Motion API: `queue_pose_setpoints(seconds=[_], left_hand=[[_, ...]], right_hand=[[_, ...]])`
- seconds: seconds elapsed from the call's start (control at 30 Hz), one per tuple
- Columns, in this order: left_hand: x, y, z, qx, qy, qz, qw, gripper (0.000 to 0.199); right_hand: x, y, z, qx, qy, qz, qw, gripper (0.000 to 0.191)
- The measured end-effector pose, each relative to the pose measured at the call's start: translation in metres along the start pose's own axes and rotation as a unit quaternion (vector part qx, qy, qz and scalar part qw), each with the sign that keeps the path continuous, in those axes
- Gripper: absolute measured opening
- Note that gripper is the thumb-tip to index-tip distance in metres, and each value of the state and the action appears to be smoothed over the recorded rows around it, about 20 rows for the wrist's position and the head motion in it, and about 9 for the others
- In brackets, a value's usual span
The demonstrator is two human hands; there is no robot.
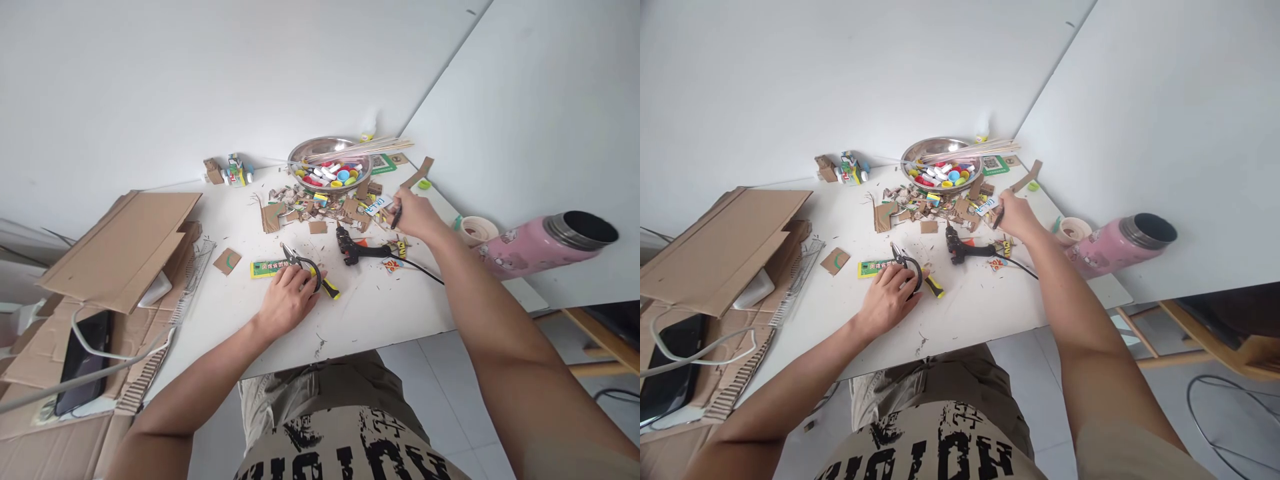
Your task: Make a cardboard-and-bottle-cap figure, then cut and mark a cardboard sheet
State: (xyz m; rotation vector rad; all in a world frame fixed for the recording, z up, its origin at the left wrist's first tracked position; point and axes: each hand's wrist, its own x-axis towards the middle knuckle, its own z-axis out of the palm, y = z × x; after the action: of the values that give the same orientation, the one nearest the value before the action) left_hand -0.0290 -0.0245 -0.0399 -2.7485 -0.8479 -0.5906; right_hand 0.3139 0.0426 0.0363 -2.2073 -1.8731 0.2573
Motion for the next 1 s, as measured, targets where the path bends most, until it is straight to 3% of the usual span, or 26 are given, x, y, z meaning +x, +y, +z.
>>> queue_pose_setpoints(seconds=[0.13, 0.27, 0.4, 0.53, 0.73, 0.87, 1.0], left_hand=[[0.002, 0.001, -0.002, 0.009, 0.029, 0.005, 1.0, 0.042], [0.002, 0.002, -0.003, 0.006, 0.037, 0.016, 0.999, 0.04], [0.003, 0.003, -0.001, 0.004, 0.053, 0.027, 0.998, 0.036], [0.003, 0.002, -0.001, 0.008, 0.051, 0.025, 0.998, 0.037], [0.002, 0.001, 0.0, 0.011, 0.024, 0.014, 1.0, 0.041], [0.002, 0.001, -0.001, 0.016, 0.039, 0.024, 0.999, 0.039], [0.003, 0.001, -0.002, 0.016, 0.043, 0.028, 0.999, 0.037]], right_hand=[[-0.005, -0.018, -0.001, 0.022, -0.038, 0.012, 0.999, 0.042], [-0.021, -0.009, 0.003, -0.013, -0.076, 0.027, 0.997, 0.039], [-0.02, -0.003, 0.007, -0.019, -0.084, 0.019, 0.996, 0.034], [-0.004, 0.0, 0.009, -0.002, -0.086, -0.021, 0.996, 0.03], [0.003, 0.0, 0.011, 0.058, -0.041, -0.077, 0.994, 0.03], [-0.003, -0.004, 0.018, 0.125, -0.087, -0.146, 0.978, 0.029], [-0.007, -0.007, 0.022, 0.133, -0.11, -0.147, 0.974, 0.028]])
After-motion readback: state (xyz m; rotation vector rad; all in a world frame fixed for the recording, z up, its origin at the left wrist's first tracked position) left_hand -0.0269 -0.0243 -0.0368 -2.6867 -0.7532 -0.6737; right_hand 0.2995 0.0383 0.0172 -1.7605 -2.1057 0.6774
